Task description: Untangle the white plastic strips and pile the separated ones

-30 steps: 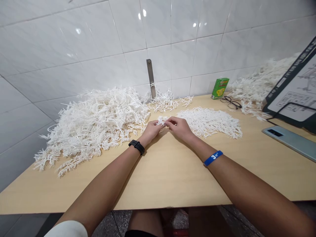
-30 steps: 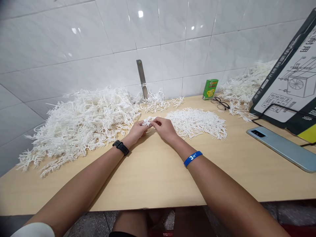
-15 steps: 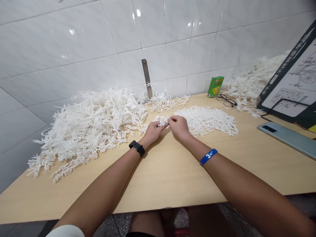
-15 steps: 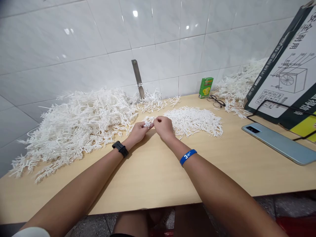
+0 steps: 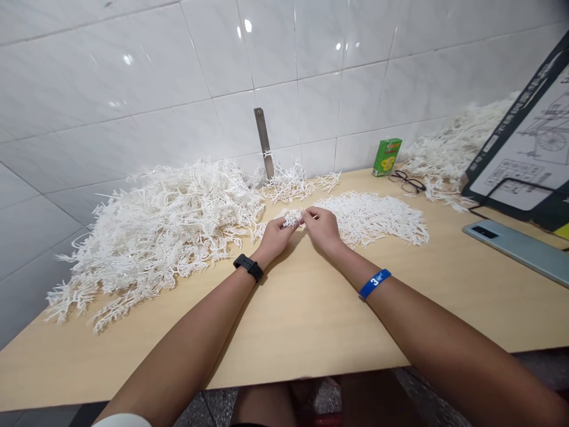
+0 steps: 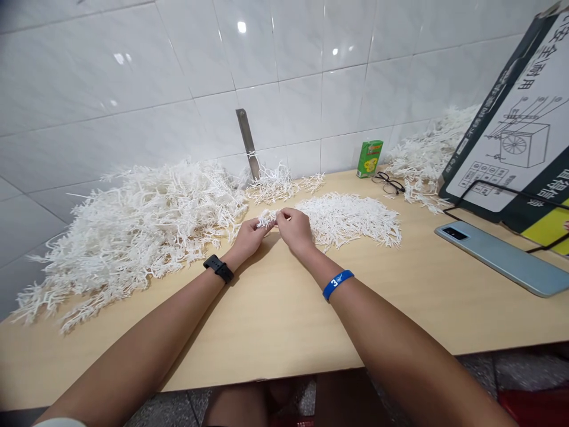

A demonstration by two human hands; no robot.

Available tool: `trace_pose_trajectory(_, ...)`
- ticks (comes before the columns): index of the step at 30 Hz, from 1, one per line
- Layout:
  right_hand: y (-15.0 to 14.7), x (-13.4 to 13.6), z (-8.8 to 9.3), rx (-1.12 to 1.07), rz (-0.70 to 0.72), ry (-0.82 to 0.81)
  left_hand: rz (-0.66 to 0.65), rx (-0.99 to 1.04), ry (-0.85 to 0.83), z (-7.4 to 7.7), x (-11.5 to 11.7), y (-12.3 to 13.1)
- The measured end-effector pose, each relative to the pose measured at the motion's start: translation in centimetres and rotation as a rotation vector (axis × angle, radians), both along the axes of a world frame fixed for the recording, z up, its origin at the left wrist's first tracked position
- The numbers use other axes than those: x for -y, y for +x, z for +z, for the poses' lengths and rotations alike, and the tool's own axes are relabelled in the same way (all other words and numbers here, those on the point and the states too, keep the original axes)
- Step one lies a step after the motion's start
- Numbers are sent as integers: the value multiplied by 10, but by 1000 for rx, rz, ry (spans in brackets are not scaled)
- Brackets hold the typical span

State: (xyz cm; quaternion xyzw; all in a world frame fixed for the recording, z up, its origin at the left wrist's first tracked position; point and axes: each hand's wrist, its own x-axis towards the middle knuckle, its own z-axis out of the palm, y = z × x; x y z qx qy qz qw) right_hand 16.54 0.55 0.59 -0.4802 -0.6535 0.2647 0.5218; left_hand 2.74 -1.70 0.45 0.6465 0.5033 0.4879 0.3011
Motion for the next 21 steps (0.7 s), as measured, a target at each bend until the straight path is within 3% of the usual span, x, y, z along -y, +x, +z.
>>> trace_pose_trajectory(6,1,-2,-5,16,59,81,80,118,-181,2,1,-4)
trace_pose_trajectory(14,-1,-7,-12,109,83,198,-56,467,-173,-2,-3,-6)
trace_pose_trajectory(21,-2,-3,-9,141,121,226,-126,521,-254,-5,-5,-7)
